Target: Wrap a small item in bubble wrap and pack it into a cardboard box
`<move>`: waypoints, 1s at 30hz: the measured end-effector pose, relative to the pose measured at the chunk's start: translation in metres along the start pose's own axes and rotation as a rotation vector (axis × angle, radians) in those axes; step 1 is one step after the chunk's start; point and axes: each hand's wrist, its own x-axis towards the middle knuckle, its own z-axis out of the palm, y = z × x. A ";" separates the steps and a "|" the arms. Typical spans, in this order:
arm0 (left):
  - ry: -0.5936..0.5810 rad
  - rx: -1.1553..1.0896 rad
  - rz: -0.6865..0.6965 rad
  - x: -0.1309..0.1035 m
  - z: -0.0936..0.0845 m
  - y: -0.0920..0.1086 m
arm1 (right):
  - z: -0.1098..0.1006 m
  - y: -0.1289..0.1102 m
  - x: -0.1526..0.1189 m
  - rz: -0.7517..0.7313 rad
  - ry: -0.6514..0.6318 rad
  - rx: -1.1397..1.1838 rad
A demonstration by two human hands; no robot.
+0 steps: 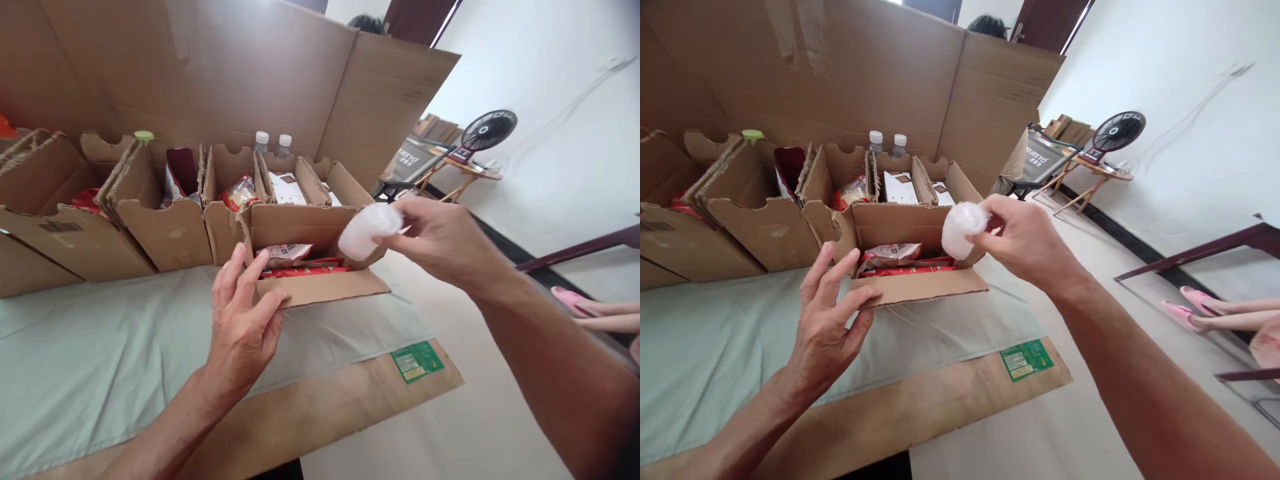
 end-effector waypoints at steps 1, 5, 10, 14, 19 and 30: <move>0.005 -0.005 -0.008 -0.001 0.000 0.000 | 0.006 0.000 0.007 -0.002 -0.058 -0.070; 0.002 -0.024 -0.019 0.001 0.001 -0.001 | 0.034 -0.007 0.027 -0.054 -0.262 -0.418; 0.012 -0.028 -0.020 -0.001 0.004 -0.002 | 0.071 -0.013 0.049 -0.138 -0.487 -0.621; 0.007 -0.039 -0.044 -0.001 0.004 -0.002 | 0.089 -0.003 0.059 -0.133 -0.582 -0.603; 0.005 -0.046 -0.045 -0.001 0.004 -0.003 | 0.080 0.000 0.066 -0.153 -0.800 -0.442; 0.013 -0.040 -0.028 -0.004 0.006 -0.005 | 0.084 -0.015 0.068 -0.141 -0.678 -0.641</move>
